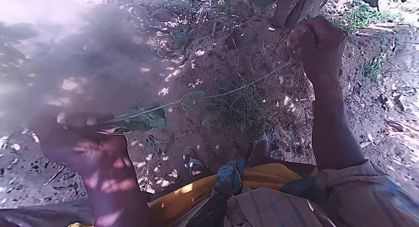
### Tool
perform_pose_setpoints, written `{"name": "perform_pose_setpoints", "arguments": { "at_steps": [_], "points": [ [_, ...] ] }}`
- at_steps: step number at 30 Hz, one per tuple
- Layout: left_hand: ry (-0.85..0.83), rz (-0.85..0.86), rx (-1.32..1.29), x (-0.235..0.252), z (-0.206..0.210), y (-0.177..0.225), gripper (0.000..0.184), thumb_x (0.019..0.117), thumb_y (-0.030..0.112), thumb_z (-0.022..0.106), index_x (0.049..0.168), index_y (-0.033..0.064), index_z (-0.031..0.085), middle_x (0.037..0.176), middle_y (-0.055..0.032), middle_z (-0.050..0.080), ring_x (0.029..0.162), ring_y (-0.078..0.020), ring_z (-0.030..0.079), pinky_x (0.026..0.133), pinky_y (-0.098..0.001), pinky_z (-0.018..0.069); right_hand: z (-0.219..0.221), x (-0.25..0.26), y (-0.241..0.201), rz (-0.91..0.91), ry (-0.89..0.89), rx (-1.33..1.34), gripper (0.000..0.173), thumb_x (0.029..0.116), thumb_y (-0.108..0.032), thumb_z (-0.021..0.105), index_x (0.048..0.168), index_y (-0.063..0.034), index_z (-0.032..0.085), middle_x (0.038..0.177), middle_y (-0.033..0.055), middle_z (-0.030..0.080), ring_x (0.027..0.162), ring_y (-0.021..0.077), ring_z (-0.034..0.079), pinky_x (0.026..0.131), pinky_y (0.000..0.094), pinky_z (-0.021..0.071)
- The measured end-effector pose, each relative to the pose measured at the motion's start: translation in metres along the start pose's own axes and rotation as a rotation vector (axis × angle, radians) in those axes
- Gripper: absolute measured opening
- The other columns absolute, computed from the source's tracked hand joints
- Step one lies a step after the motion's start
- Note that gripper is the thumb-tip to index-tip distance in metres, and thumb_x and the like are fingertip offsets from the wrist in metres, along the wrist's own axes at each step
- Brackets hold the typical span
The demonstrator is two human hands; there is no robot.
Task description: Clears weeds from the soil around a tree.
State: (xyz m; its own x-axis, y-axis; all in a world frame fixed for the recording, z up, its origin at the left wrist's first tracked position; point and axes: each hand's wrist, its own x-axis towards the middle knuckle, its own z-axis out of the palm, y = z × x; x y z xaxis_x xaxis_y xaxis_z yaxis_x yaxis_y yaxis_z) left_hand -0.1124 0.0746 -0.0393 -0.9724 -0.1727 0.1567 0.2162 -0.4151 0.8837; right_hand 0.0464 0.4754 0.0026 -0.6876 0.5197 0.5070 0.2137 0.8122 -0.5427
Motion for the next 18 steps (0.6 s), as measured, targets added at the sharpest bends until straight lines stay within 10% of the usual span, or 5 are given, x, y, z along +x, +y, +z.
{"name": "perform_pose_setpoints", "arguments": {
  "at_steps": [4,10,14,18],
  "points": [
    [-0.07,-0.083,0.062,-0.005,-0.001,0.003,0.026,0.1116,0.025,0.032,0.097,0.0241,0.054,0.064,0.0126,0.051,0.051,0.0015,0.049,0.051,-0.0132,0.0444,-0.003,-0.002,0.034,0.35,-0.596,-0.171,0.036,0.1093,-0.024,0.048,0.131,0.0019,0.062,0.12,0.0287,0.066,0.109,0.0451,0.065,0.095,0.0677,0.0458],
    [-0.214,-0.262,0.139,-0.018,0.024,-0.003,0.03,0.109,0.016,0.032,0.115,0.021,0.06,0.078,0.0117,0.065,0.05,0.005,0.047,0.045,-0.0092,0.037,0.075,-0.041,-0.026,-0.028,-0.691,0.059,0.035,0.1072,-0.024,0.053,0.132,-0.0033,0.067,0.132,0.0192,0.065,0.125,0.0342,0.06,0.106,0.0535,0.0449],
    [-0.482,-0.4,0.352,-0.032,0.039,-0.017,0.046,0.1117,0.029,0.023,0.128,0.013,0.062,0.119,0.0024,0.071,0.102,-0.0099,0.069,0.085,-0.0271,0.0565,0.129,-0.081,-0.031,-0.137,-0.73,-0.079,0.038,0.1027,-0.029,0.063,0.133,-0.0063,0.067,0.157,0.0184,0.046,0.151,0.0436,0.03,0.12,0.0642,0.0218],
    [-0.647,-0.492,0.373,-0.041,0.044,-0.028,0.054,0.1117,0.03,0.015,0.133,0.0095,0.059,0.133,-0.0001,0.066,0.119,-0.0141,0.065,0.1,-0.0338,0.053,0.105,-0.063,-0.021,0.01,-0.585,0.146,0.034,0.1049,-0.021,0.055,0.124,0.0021,0.071,0.123,0.0233,0.068,0.123,0.038,0.061,0.109,0.0564,0.0408]
  ]
}}
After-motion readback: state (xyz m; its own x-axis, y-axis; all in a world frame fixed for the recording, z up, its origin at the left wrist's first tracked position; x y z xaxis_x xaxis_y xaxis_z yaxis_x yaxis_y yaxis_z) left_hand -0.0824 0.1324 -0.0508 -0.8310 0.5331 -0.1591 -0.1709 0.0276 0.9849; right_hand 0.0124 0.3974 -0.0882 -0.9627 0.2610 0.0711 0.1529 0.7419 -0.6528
